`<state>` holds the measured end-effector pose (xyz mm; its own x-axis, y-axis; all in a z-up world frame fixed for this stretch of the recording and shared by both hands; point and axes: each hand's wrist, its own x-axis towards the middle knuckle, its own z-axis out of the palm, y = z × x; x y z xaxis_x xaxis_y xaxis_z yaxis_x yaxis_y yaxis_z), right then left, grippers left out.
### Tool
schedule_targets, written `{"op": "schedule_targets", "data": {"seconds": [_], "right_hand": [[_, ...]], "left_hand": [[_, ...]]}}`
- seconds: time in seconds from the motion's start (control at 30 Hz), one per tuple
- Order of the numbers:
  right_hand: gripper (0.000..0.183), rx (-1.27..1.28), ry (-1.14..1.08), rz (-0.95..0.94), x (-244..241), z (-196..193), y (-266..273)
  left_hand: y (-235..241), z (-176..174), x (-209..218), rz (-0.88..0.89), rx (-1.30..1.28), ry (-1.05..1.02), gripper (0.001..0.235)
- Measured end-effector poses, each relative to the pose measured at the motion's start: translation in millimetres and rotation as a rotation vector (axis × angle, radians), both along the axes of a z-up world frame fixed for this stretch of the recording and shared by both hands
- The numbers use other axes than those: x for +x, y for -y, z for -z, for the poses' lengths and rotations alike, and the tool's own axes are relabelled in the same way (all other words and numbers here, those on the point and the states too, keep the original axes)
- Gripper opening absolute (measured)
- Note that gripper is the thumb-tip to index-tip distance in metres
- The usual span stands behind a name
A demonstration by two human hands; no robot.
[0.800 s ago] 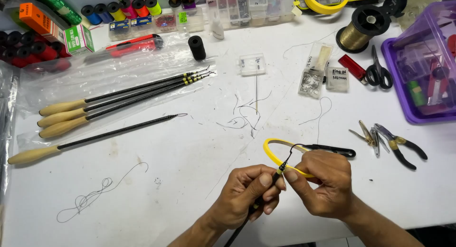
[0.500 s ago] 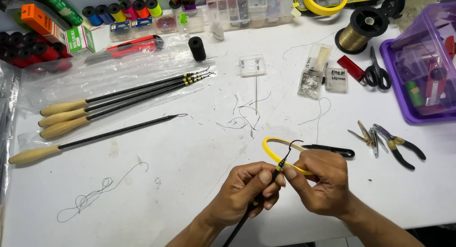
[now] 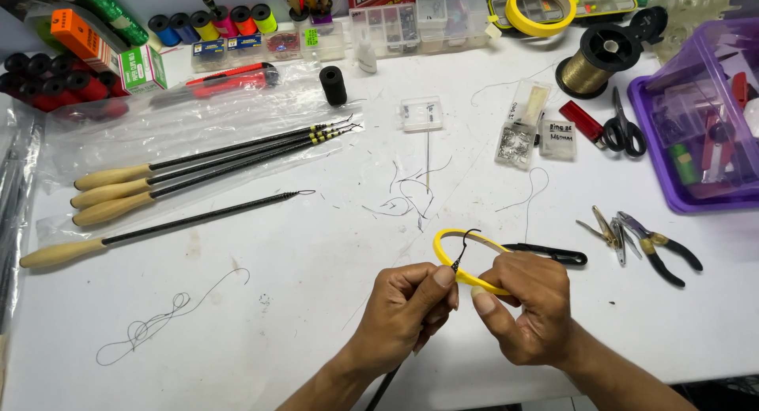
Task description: The person wraps yellow tape around the tips of two fishing rods, using pliers to cut the tape and trim excess. The person handles the rods one at a time, secures the tape, and places the finished rod aside before starting the second.
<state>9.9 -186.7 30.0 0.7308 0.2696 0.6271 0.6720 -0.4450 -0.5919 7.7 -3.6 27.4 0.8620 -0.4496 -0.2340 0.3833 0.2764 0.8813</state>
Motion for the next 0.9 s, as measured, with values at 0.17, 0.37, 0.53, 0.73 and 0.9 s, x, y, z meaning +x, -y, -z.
{"op": "schedule_targets", "data": {"seconds": [0.17, 0.37, 0.53, 0.73, 0.9], "right_hand": [[0.031, 0.0, -0.01, -0.015, -1, 1, 0], [0.024, 0.011, -0.026, -0.029, -1, 4, -2], [0.021, -0.009, -0.025, -0.011, 0, 3, -3], [0.021, -0.016, -0.026, -0.015, 0, 4, -5], [0.019, -0.056, -0.069, 0.006, -2, 3, -7]], "left_hand": [[3, 9, -3, -0.072, -0.045, 0.095, 0.041], [5, 16, -6, -0.171, 0.005, 0.175, 0.041], [2, 8, -9, -0.253, 0.251, 0.357, 0.03], [2, 7, -12, -0.292, 0.268, 0.499, 0.029], [4, 8, -15, -0.366, 0.336, 0.293, 0.026]]}}
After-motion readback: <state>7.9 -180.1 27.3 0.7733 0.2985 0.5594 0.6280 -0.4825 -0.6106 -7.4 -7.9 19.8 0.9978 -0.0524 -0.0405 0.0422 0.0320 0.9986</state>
